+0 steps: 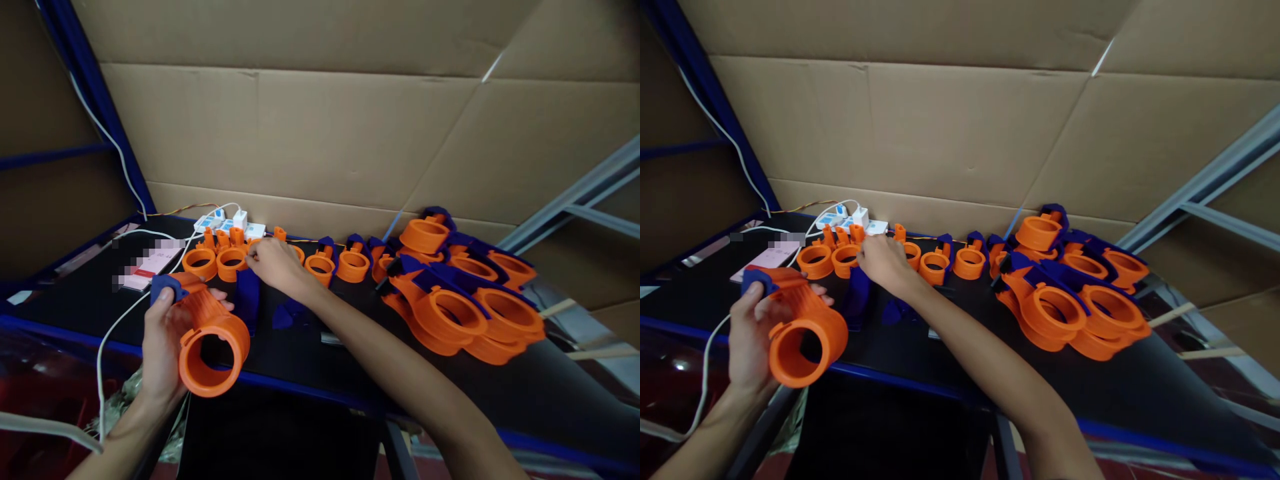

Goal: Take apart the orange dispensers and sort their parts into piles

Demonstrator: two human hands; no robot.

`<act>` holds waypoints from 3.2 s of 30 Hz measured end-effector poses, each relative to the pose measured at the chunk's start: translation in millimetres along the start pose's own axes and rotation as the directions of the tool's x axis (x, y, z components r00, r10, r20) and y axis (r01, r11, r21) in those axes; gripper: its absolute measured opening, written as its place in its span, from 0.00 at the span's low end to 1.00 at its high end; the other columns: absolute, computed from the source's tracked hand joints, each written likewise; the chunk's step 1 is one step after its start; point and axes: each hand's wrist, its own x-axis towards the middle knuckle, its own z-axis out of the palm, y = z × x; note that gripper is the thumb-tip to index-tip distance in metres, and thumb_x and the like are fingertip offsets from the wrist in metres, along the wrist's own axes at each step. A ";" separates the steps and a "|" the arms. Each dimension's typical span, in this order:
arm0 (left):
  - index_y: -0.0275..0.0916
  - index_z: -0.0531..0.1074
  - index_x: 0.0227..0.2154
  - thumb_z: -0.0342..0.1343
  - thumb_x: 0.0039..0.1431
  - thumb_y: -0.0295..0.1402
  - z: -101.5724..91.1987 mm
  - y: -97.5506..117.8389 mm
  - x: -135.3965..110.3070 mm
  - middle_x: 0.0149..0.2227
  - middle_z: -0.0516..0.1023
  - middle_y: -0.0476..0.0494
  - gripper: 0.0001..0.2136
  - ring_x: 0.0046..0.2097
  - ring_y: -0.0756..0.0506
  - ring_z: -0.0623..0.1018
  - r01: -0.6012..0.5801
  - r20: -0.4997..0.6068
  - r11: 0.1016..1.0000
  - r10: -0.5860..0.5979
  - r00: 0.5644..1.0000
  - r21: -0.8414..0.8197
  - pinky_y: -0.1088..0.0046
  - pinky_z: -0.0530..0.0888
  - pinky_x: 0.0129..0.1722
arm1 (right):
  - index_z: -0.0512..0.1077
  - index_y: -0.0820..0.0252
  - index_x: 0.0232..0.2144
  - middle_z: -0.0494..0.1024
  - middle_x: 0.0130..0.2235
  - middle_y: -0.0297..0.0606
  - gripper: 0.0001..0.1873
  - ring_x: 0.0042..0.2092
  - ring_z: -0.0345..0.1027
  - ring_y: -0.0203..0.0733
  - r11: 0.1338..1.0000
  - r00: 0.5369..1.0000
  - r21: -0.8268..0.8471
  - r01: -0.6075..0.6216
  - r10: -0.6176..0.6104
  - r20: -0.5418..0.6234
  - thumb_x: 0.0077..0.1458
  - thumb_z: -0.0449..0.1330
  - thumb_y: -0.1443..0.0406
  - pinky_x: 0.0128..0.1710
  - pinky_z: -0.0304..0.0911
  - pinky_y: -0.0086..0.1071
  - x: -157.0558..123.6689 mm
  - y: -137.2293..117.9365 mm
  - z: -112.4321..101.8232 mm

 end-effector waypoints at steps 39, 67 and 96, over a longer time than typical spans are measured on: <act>0.38 0.79 0.36 0.65 0.56 0.35 38.3 -25.5 -17.0 0.29 0.80 0.48 0.07 0.29 0.48 0.80 0.210 0.004 0.977 -0.210 0.978 -0.037 0.75 0.79 0.33 | 0.68 0.72 0.58 0.73 0.58 0.54 0.22 0.54 0.74 0.47 0.827 0.753 -0.108 0.552 -0.550 -0.360 0.70 0.45 0.67 0.52 0.73 0.39 -103.7 -8.5 2.1; 0.41 0.75 0.43 0.67 0.54 0.38 18.6 -27.4 -18.0 0.29 0.74 0.50 0.15 0.27 0.52 0.68 0.111 0.178 0.868 -0.222 0.959 0.484 0.80 0.65 0.24 | 0.74 0.54 0.55 0.78 0.44 0.41 0.18 0.44 0.72 0.41 0.944 0.956 0.172 0.282 -0.261 -0.137 0.69 0.51 0.61 0.40 0.64 0.33 -108.6 48.0 -16.8; 0.40 0.71 0.43 0.63 0.59 0.42 29.0 -53.8 -26.6 0.31 0.72 0.51 0.15 0.31 0.51 0.69 -0.010 0.335 0.743 -0.290 0.896 0.670 0.76 0.67 0.33 | 0.73 0.52 0.52 0.77 0.48 0.39 0.14 0.48 0.73 0.40 0.944 0.973 0.283 0.171 -0.118 -0.197 0.66 0.56 0.61 0.45 0.70 0.33 -202.8 65.8 -10.1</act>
